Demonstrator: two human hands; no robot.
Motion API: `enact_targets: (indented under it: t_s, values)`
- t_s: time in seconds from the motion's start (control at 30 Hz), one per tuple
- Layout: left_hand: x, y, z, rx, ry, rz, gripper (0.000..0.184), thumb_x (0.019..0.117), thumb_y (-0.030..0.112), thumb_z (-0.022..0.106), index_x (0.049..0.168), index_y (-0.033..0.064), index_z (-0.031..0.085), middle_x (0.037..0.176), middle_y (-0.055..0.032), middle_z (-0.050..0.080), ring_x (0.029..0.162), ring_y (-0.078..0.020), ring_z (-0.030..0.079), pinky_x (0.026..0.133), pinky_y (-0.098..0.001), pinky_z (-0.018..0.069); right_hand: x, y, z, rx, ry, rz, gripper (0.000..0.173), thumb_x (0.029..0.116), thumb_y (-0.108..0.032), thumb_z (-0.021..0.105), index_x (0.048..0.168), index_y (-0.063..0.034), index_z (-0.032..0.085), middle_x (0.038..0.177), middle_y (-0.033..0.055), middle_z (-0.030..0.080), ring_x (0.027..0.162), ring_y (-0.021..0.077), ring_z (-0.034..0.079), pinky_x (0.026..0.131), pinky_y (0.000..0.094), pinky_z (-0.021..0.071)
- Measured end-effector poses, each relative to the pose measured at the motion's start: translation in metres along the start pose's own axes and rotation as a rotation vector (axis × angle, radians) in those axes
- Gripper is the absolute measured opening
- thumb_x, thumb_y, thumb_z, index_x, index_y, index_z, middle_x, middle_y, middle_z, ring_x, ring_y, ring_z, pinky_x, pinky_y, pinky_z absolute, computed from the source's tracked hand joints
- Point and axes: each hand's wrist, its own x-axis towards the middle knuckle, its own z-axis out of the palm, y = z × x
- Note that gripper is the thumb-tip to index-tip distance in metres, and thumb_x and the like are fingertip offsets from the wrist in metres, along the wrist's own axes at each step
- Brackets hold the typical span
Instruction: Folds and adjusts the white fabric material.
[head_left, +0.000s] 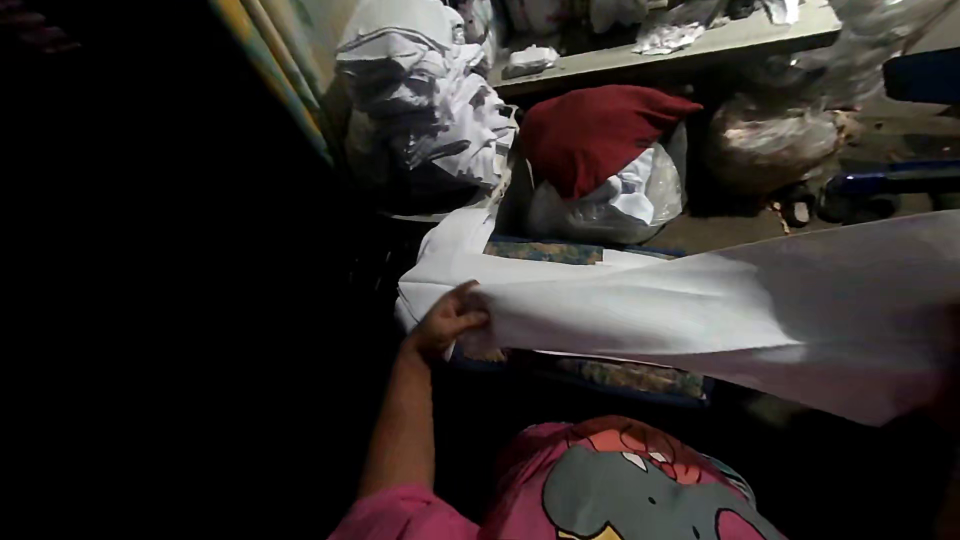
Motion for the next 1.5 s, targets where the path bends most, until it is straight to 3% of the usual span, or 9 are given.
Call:
enact_targets:
  t_s: [0.13, 0.23, 0.33, 0.7, 0.83, 0.97, 1.13, 1.3, 1.5]
  values:
    - [0.01, 0.033, -0.048, 0.447, 0.256, 0.028, 0.024, 0.0929, -0.001, 0.067, 0.117, 0.0019, 0.064, 0.096, -0.0032, 0.071, 0.084, -0.0079, 0.068, 0.08, -0.0302, 0.0596, 0.015, 0.014, 0.095, 0.007, -0.066, 0.236, 0.027, 0.1094, -0.026, 0.044, 0.122, -0.0062, 0.057, 0.089, -0.0108, 0.062, 0.077, -0.007, 0.061, 0.072, 0.0166, 0.0552]
    - [0.045, 0.025, -0.072, 0.862, 0.401, -0.103, 0.035, 0.0927, 0.022, 0.077, 0.117, -0.0015, 0.067, 0.107, -0.0229, 0.071, 0.099, -0.0353, 0.07, 0.092, -0.0579, 0.0544, 0.035, 0.085, 0.141, 0.001, -0.192, 0.329, 0.026, 0.1095, -0.022, 0.042, 0.118, -0.0034, 0.058, 0.083, -0.0049, 0.06, 0.069, -0.0002, 0.058, 0.064, 0.0213, 0.0534]
    - [0.058, -0.012, -0.097, 1.015, 0.45, -0.373, 0.057, 0.0946, 0.045, 0.072, 0.126, -0.0013, 0.065, 0.116, -0.0301, 0.067, 0.112, -0.0483, 0.064, 0.098, -0.0698, 0.0467, 0.033, 0.133, 0.162, -0.122, -0.273, 0.444, 0.036, 0.1098, -0.027, 0.046, 0.131, 0.0007, 0.058, 0.104, 0.0105, 0.064, 0.083, 0.0124, 0.061, 0.074, 0.0349, 0.0534]
    - [0.043, -0.014, -0.099, 0.857, 0.449, -0.482, 0.029, 0.0972, 0.019, 0.07, 0.108, -0.0077, 0.065, 0.105, -0.0291, 0.066, 0.102, -0.0428, 0.064, 0.093, -0.0626, 0.0487, 0.035, 0.134, 0.165, -0.455, -0.245, 0.483, 0.035, 0.1066, -0.019, 0.051, 0.132, 0.0051, 0.055, 0.112, 0.0271, 0.062, 0.097, 0.0355, 0.062, 0.085, 0.0563, 0.0496]
    - [0.042, -0.013, -0.079, 0.939, 0.576, -0.417, 0.034, 0.097, 0.014, 0.066, 0.125, -0.0051, 0.06, 0.109, -0.0276, 0.067, 0.107, -0.0442, 0.065, 0.093, -0.0631, 0.0507, 0.033, 0.127, 0.165, -0.565, -0.217, 0.323, 0.058, 0.1032, -0.011, 0.051, 0.157, -0.0043, 0.031, 0.116, 0.0319, 0.063, 0.096, 0.0429, 0.065, 0.085, 0.0589, 0.0515]
    - [0.04, -0.023, -0.072, 0.772, 0.526, -0.302, 0.073, 0.0969, 0.011, 0.069, 0.157, 0.0142, 0.027, 0.121, -0.0248, 0.066, 0.095, -0.039, 0.07, 0.08, -0.0562, 0.0574, 0.036, 0.126, 0.162, -0.652, -0.445, 0.221, 0.035, 0.106, -0.019, 0.055, 0.134, 0.0002, 0.06, 0.128, 0.0346, 0.058, 0.119, 0.0492, 0.057, 0.1, 0.0629, 0.0444]
    - [0.04, -0.019, -0.072, 0.958, 0.367, -0.338, 0.027, 0.1011, 0.013, 0.064, 0.127, 0.0067, 0.067, 0.133, -0.0219, 0.06, 0.117, -0.0384, 0.061, 0.097, -0.0572, 0.0503, 0.036, 0.125, 0.157, -0.806, -0.47, 0.309, 0.046, 0.1063, -0.033, 0.055, 0.106, 0.0116, 0.065, 0.106, 0.0329, 0.064, 0.105, 0.0464, 0.062, 0.093, 0.0622, 0.045]
    - [0.044, -0.028, -0.069, 0.934, 0.514, -0.279, 0.052, 0.1029, 0.008, 0.059, 0.153, 0.0153, 0.046, 0.12, -0.0269, 0.066, 0.101, -0.041, 0.067, 0.09, -0.0586, 0.053, 0.036, 0.126, 0.154, -0.798, -0.485, 0.268, 0.028, 0.0973, -0.01, 0.064, 0.12, 0.0057, 0.062, 0.108, 0.0291, 0.067, 0.101, 0.0446, 0.065, 0.09, 0.0624, 0.049]
    - [0.052, -0.017, -0.082, 0.841, 0.534, -0.175, 0.041, 0.1054, 0.007, 0.051, 0.147, 0.0103, 0.053, 0.126, -0.0238, 0.066, 0.11, -0.0367, 0.066, 0.096, -0.055, 0.0514, 0.039, 0.125, 0.151, -0.739, -0.505, 0.199, 0.026, 0.0972, -0.002, 0.058, 0.122, 0.0015, 0.065, 0.108, 0.0302, 0.066, 0.097, 0.0459, 0.064, 0.086, 0.0647, 0.0477]
